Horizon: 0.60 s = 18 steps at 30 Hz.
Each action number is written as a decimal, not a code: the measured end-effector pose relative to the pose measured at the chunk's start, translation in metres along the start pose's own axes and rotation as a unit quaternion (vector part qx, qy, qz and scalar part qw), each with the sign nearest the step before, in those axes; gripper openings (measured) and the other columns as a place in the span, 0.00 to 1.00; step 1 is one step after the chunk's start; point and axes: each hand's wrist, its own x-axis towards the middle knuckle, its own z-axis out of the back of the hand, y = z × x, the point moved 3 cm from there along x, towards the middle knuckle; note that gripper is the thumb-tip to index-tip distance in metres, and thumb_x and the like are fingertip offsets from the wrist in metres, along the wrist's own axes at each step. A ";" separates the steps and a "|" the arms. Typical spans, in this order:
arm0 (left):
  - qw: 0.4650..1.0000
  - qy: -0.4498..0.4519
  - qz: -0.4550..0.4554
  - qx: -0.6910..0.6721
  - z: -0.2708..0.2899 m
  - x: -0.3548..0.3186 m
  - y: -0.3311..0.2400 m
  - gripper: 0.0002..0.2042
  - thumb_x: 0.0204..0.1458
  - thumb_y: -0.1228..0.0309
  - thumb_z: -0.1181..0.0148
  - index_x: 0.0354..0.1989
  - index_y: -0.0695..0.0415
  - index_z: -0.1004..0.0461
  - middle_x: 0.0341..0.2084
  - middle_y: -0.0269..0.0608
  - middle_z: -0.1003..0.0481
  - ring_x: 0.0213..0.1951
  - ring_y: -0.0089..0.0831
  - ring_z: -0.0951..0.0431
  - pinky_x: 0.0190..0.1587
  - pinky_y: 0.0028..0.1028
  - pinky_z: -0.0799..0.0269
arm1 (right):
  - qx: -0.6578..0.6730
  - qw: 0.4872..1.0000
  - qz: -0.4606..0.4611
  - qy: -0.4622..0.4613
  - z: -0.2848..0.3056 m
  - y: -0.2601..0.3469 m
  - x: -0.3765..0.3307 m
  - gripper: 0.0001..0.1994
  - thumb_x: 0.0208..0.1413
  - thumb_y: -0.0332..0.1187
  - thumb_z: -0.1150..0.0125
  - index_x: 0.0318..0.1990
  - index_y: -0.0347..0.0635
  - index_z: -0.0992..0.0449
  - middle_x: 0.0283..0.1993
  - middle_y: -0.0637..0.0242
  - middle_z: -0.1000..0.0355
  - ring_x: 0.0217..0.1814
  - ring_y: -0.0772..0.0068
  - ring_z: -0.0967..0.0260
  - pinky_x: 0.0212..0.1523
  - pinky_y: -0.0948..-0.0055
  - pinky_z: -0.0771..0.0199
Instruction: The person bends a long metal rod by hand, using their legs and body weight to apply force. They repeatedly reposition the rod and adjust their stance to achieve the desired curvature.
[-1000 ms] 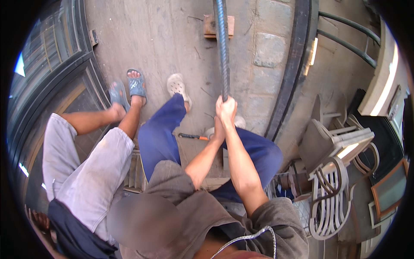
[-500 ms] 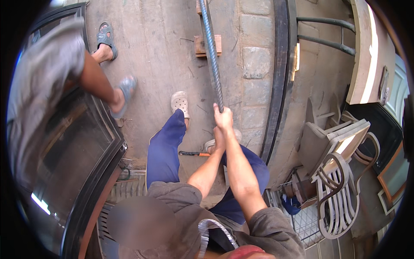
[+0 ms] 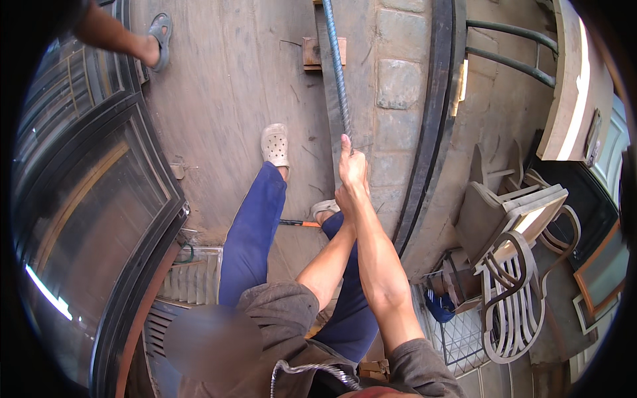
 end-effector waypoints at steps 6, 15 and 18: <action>0.993 0.087 -0.051 -0.057 0.030 0.000 0.006 0.13 0.52 0.62 0.43 0.29 0.62 0.23 0.29 0.55 0.22 0.33 0.49 0.21 0.33 0.45 0.29 | -0.012 0.998 -0.013 -0.054 -0.018 0.007 -0.006 0.42 0.55 0.69 0.60 0.48 0.31 0.24 0.40 0.34 0.27 0.51 0.37 0.29 0.51 0.50 0.31; 0.970 0.168 -0.095 -0.146 0.104 0.011 0.016 0.12 0.52 0.64 0.43 0.28 0.62 0.23 0.28 0.54 0.22 0.32 0.48 0.21 0.32 0.44 0.29 | 0.007 0.992 -0.052 -0.111 -0.066 0.033 -0.051 0.45 0.54 0.70 0.62 0.48 0.27 0.25 0.44 0.32 0.28 0.53 0.37 0.31 0.54 0.53 0.33; 0.969 0.167 -0.096 -0.153 0.110 0.004 0.013 0.12 0.51 0.64 0.43 0.28 0.62 0.23 0.27 0.54 0.22 0.31 0.48 0.21 0.31 0.44 0.29 | 0.010 0.987 -0.080 -0.137 -0.062 0.030 -0.047 0.44 0.55 0.70 0.61 0.46 0.26 0.24 0.43 0.34 0.27 0.54 0.40 0.31 0.55 0.56 0.33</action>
